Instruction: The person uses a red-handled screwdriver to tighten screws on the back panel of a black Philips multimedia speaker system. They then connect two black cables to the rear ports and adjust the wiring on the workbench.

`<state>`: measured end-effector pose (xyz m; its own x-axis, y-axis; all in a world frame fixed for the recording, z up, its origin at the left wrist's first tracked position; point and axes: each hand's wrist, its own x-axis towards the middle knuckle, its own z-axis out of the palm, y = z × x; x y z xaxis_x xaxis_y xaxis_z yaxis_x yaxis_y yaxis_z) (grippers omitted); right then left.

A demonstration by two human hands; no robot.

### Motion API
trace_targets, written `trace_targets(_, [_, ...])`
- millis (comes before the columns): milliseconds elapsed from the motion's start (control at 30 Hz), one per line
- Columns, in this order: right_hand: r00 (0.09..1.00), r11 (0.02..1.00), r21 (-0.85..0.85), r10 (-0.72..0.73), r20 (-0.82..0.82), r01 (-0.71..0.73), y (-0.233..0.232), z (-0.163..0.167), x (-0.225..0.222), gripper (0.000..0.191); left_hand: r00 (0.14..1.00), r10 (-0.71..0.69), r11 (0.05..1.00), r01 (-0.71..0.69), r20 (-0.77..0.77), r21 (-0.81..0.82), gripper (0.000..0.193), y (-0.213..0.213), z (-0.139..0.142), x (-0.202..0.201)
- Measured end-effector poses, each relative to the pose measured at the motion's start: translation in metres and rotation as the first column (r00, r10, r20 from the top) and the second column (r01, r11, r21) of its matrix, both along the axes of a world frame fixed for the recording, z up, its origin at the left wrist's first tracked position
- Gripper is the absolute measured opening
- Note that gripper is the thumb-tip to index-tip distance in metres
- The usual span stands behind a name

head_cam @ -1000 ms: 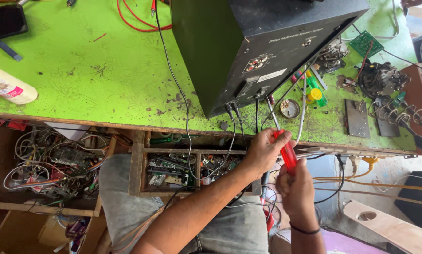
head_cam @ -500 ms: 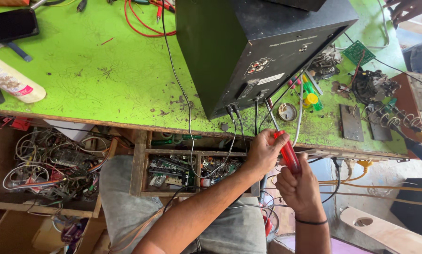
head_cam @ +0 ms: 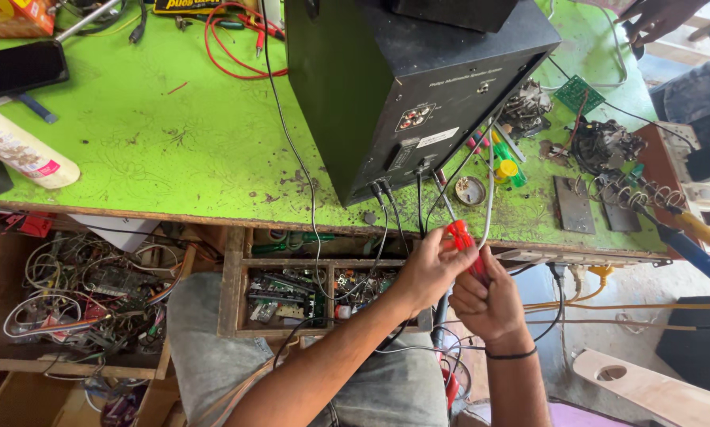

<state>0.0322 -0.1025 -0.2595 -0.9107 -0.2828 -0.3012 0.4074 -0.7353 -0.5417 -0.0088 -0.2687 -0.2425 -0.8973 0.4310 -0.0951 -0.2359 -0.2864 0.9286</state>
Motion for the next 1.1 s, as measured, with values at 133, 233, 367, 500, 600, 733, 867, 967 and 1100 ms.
trace_targets(133, [0.998,0.995,-0.102,0.024,0.062,-0.017,-0.007,-0.008,-0.002,0.051,0.958,-0.08,0.994,0.056,-0.277,-0.092,0.059,-0.056,0.042,0.034])
trace_targets(233, [0.986,0.988,0.113,-0.12,0.119,0.107,-0.019,-0.006,-0.004,0.058,0.923,-0.129,0.991,0.131,-0.362,-0.019,0.041,-0.101,0.073,0.056])
trace_targets(367, [0.917,0.545,0.742,-0.303,-0.26,0.39,-0.036,0.006,-0.003,0.039,0.809,0.205,0.943,-0.314,-0.551,-0.111,0.035,-0.149,0.098,0.045])
trace_targets(500, [0.875,-0.061,0.875,0.102,-0.473,0.48,-0.045,0.018,-0.001,0.038,0.577,0.248,0.691,-0.669,-0.778,-0.275,0.05,-0.167,0.09,-0.004])
trace_targets(600, [0.963,0.357,0.898,-0.02,-0.268,0.257,-0.042,0.024,-0.004,0.038,0.531,0.182,0.593,-0.73,-0.828,-0.339,0.078,-0.161,0.07,-0.032])
trace_targets(733, [0.993,0.853,0.516,-0.111,0.026,0.082,-0.036,0.025,-0.007,0.036,0.462,0.156,0.534,-0.783,-0.873,-0.319,0.105,-0.15,0.047,-0.058])
trace_targets(867, [0.992,0.932,0.338,-0.121,-0.044,0.128,-0.036,0.022,0.004,0.042,0.634,0.184,0.563,-0.695,-0.751,-0.449,0.114,-0.161,0.035,-0.073])
trace_targets(967, [0.917,0.535,0.748,-0.29,-0.275,0.394,-0.03,0.024,0.017,0.034,0.597,0.165,0.587,-0.699,-0.785,-0.409,0.111,-0.171,0.03,-0.077])
trace_targets(1100, [0.799,-0.351,0.759,-0.049,-0.599,0.548,-0.002,0.032,0.007,0.029,0.56,0.144,0.57,-0.721,-0.815,-0.394,0.111,-0.175,0.026,-0.08])
